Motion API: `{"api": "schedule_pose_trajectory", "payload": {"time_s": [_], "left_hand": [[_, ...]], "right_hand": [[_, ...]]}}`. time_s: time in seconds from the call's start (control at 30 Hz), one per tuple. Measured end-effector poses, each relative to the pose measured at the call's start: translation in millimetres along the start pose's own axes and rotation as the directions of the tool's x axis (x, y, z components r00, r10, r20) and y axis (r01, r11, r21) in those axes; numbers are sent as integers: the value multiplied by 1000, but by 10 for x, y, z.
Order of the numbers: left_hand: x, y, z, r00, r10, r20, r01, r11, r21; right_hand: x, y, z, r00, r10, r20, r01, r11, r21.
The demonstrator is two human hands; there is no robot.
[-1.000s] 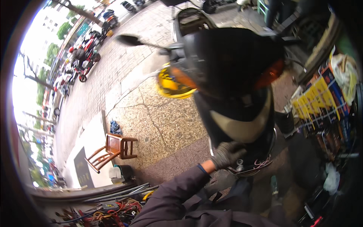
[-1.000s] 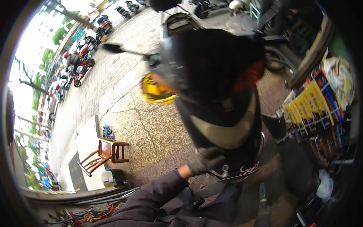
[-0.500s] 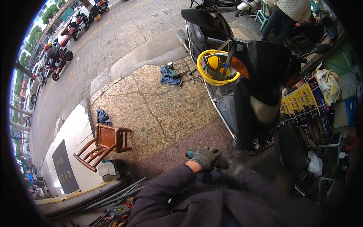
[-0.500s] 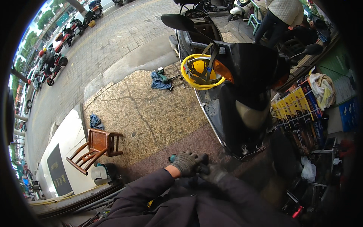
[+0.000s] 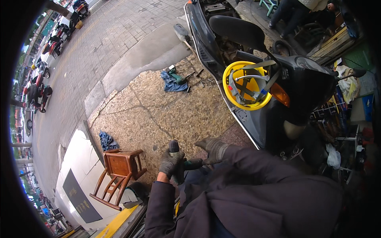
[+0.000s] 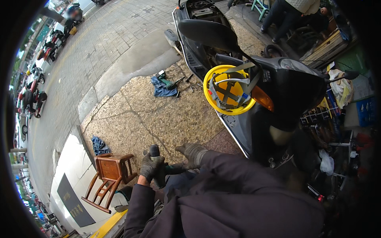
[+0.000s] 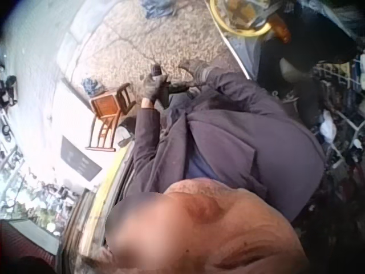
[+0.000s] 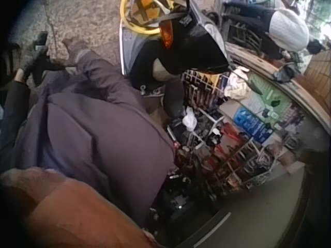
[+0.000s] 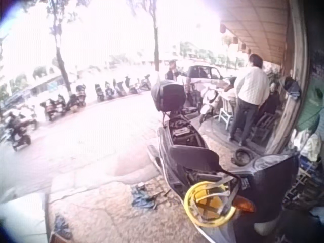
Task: The person removes the rear body panel of a scooter using a cordless impact driver and a wrench. They loosen and remove multiple fasteners, detach the panel, and set it aside, exposing the scooter's frame and engine area.
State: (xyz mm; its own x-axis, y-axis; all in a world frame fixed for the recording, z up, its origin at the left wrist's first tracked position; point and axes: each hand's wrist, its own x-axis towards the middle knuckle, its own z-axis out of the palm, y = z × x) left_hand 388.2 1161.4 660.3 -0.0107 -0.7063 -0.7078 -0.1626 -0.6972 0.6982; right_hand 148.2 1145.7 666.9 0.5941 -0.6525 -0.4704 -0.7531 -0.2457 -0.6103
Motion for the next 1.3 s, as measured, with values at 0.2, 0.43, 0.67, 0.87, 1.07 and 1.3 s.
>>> {"api": "schedule_pose_trajectory", "payload": {"time_s": [0.2,0.43,0.67,0.87,1.07,1.3], "left_hand": [[1150,482,-358,993,-30,114,98,751,-653],[2635,1745,-1163,942,-71,327,195,912,-362],[3882,3306,-1221,882,-51,468,148,974,-172],[5061,4065,-911,904,-90,418,84,996,32],[6170,4425,-584,844,-218,489,157,974,163],[7490,4951,48,708,-278,649,113,952,284]], "right_hand": [[1331,-270,-376,990,140,-29,-139,989,38],[2601,219,-857,773,316,-550,-287,948,141],[3309,634,-1254,402,765,-504,-24,559,829],[4188,1215,-1713,273,943,-188,196,137,971],[4700,1583,-2150,283,949,-136,265,59,962],[5185,1847,-2496,13,989,-146,466,123,876]]}}
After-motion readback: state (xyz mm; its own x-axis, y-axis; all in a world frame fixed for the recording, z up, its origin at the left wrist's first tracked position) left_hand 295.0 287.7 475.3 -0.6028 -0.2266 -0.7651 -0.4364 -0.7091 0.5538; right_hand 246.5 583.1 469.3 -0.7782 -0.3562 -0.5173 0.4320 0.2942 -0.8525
